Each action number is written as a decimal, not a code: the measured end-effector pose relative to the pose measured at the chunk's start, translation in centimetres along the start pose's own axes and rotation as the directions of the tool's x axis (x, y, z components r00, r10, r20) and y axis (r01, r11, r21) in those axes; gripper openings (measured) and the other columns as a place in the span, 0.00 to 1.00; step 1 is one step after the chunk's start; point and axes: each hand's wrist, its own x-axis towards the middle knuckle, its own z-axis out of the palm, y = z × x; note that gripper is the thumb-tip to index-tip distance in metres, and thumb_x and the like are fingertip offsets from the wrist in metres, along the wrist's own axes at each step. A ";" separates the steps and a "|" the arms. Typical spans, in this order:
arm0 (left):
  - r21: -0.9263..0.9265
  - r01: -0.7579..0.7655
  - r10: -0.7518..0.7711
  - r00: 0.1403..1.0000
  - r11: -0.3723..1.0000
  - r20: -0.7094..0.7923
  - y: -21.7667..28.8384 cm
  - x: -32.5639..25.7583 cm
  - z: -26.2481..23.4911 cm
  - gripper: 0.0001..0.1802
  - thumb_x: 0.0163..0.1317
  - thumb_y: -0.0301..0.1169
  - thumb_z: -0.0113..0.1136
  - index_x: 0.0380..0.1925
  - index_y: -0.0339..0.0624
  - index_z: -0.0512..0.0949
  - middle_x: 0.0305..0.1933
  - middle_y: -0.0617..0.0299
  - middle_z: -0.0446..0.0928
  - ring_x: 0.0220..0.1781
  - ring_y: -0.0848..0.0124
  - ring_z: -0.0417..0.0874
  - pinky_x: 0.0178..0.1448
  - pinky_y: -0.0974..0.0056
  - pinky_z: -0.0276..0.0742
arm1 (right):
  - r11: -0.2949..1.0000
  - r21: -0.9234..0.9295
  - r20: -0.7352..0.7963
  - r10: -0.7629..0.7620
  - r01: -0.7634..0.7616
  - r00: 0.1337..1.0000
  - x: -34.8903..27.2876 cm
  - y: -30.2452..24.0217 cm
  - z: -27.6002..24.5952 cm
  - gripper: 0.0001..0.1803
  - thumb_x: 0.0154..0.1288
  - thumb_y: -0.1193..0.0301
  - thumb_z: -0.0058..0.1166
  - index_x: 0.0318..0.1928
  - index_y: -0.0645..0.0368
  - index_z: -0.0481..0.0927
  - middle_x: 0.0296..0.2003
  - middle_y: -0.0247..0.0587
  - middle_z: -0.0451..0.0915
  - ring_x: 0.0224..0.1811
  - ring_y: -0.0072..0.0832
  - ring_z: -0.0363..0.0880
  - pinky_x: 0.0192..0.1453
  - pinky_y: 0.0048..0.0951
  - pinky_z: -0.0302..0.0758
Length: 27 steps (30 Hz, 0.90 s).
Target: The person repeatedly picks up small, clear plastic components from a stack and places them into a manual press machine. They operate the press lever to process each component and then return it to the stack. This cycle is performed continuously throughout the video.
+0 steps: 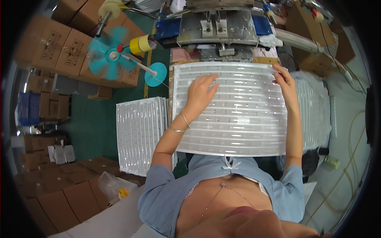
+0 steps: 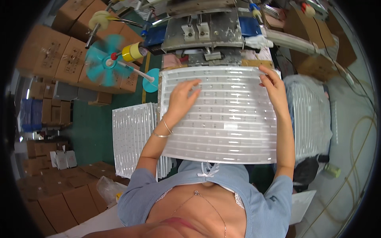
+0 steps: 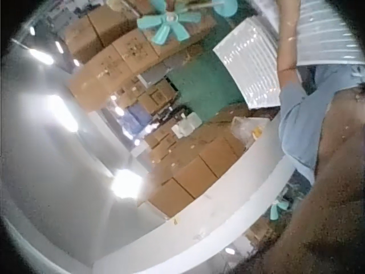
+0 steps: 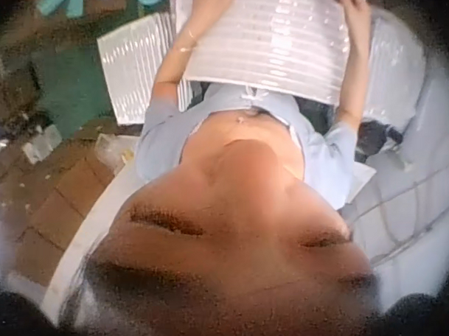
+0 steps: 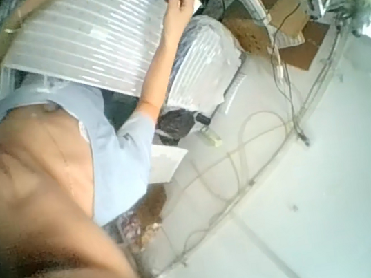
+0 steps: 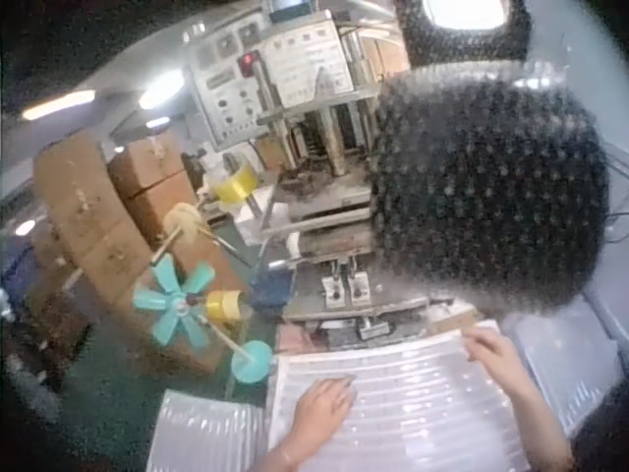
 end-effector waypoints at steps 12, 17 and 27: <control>0.481 -0.034 0.281 0.846 0.876 -0.453 -0.3 18.1 0.0 0.21 0.55 0.45 0.59 0.47 0.52 0.78 0.37 0.58 0.76 0.43 0.62 0.72 0.50 0.53 0.58 | 0.923 -0.204 -0.065 -0.344 0.325 0.937 6.7 -4.0 4.3 0.11 0.60 0.72 0.55 0.43 0.60 0.77 0.41 0.37 0.79 0.38 0.23 0.79 0.37 0.22 0.76; 0.505 -0.137 0.374 0.835 0.852 -0.404 0.6 19.5 -0.5 0.15 0.51 0.40 0.63 0.39 0.52 0.79 0.28 0.67 0.76 0.39 0.66 0.72 0.45 0.58 0.58 | 0.759 -0.387 -0.106 -0.601 0.524 0.792 10.2 -7.1 8.8 0.09 0.59 0.70 0.55 0.41 0.58 0.78 0.38 0.40 0.79 0.37 0.31 0.80 0.36 0.30 0.76; -0.076 -0.066 0.033 0.929 0.995 -0.367 1.1 7.0 -2.8 0.13 0.53 0.33 0.63 0.39 0.43 0.78 0.32 0.61 0.73 0.35 0.65 0.72 0.42 0.61 0.65 | 0.298 -0.819 0.082 -0.784 0.490 0.615 16.7 -6.6 11.0 0.12 0.55 0.63 0.57 0.41 0.49 0.79 0.32 0.36 0.79 0.36 0.37 0.77 0.39 0.37 0.69</control>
